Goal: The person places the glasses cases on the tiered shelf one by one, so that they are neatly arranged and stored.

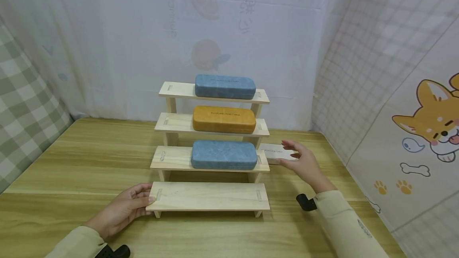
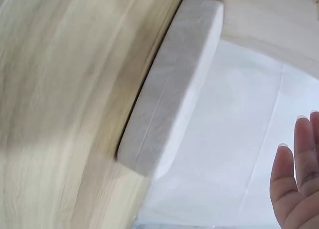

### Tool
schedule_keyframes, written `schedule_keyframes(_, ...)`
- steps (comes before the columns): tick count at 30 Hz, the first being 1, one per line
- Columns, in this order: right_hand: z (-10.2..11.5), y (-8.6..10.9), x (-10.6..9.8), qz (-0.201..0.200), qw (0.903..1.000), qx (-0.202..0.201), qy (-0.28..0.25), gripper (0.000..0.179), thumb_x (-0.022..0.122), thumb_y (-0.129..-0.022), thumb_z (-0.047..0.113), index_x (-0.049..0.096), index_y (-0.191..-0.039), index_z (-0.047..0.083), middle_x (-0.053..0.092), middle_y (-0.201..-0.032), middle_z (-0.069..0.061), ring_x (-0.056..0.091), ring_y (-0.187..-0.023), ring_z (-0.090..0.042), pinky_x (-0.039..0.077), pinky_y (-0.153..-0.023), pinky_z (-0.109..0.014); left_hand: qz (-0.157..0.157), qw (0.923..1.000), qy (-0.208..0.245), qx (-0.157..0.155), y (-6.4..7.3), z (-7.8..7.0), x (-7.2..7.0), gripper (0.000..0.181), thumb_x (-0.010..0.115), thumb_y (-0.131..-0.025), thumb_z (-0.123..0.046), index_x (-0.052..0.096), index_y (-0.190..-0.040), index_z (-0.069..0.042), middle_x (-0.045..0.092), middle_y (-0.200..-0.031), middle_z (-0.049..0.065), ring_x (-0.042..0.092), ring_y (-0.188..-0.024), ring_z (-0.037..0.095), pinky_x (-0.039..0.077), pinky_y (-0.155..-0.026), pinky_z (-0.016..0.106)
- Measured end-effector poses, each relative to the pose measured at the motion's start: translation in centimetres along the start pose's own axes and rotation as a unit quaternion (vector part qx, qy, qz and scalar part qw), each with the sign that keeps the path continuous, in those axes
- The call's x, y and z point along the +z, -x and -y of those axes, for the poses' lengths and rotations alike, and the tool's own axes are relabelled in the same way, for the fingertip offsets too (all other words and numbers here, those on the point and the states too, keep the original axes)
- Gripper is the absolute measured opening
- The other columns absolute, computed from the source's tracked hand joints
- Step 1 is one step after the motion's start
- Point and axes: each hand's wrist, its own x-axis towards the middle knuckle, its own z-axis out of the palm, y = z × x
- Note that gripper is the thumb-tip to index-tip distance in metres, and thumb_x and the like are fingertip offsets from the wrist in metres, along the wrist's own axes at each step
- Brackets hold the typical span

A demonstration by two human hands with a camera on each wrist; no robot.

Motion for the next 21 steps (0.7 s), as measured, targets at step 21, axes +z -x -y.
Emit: schedule_keyframes(21,-4.4,-2.0,-0.7,0.052,0.9964,0.062,0.024,0.080,0.076,-0.084,0.024,0.033,-0.147,-0.001,0.034,-0.146,-0.028,0.032,-0.131,-0.046,0.031,-0.102,-0.063,0.010,1.0000,0.000,0.000,0.1,-0.1,-0.1,0.075,0.053,-0.099,-0.012,0.002,-0.144,0.018,0.055,-0.114,0.002,0.059,-0.096,0.013,0.051,-0.079,0.029)
